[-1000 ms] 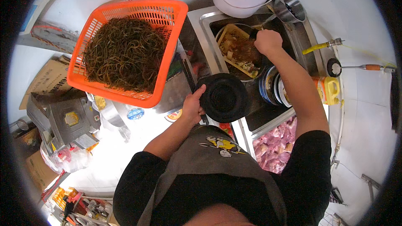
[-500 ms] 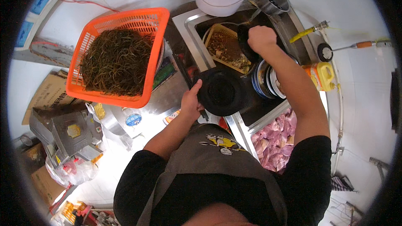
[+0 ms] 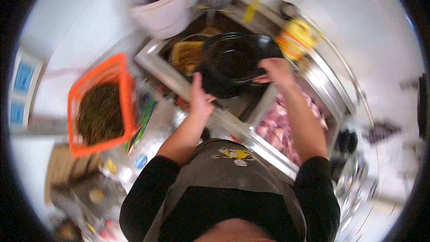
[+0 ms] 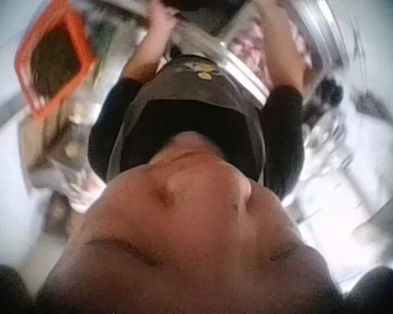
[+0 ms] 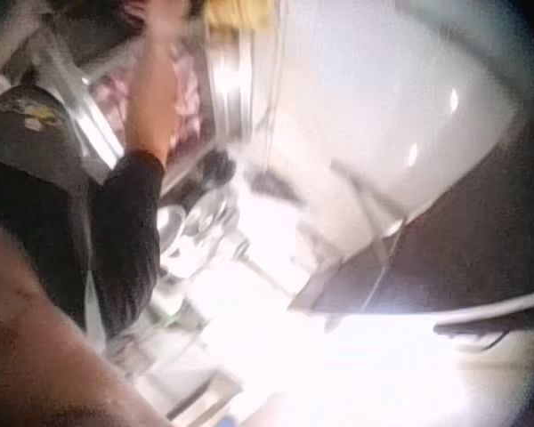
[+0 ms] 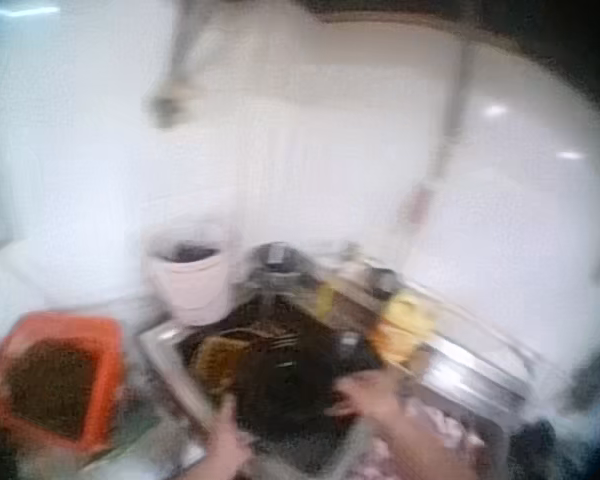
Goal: The person assembles a wrap by placing an egg and noodles into a flatbread, then places it on a tray and serves it to a customer. Afterwards, they clear dirty dishes from a table, carry them to the kitchen, and wipe a table with a cloth.
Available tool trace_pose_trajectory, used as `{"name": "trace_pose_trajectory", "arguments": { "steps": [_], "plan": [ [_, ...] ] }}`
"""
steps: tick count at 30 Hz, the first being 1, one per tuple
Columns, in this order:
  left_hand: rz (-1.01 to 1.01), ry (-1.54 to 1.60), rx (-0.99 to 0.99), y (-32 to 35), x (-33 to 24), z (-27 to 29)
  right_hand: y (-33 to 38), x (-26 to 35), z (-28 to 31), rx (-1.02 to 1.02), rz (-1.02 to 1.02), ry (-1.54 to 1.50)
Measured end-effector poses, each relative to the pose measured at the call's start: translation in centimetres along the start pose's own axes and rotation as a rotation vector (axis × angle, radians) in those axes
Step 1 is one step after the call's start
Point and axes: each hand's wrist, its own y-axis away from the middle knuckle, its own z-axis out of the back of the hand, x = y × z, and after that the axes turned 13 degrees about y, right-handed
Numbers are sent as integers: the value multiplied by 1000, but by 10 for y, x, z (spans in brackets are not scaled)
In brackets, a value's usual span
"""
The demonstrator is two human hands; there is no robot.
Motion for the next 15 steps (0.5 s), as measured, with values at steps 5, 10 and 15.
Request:
{"name": "trace_pose_trajectory", "arguments": {
  "steps": [5,10,15],
  "plan": [
    [80,-30,141,15,36,-1,67,-54,4,-12,-3,-126],
    [169,-58,156,52,65,8,146,-119,54,13,-69,-445],
    [399,-124,406,115,110,2,218,-187,81,165,65,-577]
  ]
}}
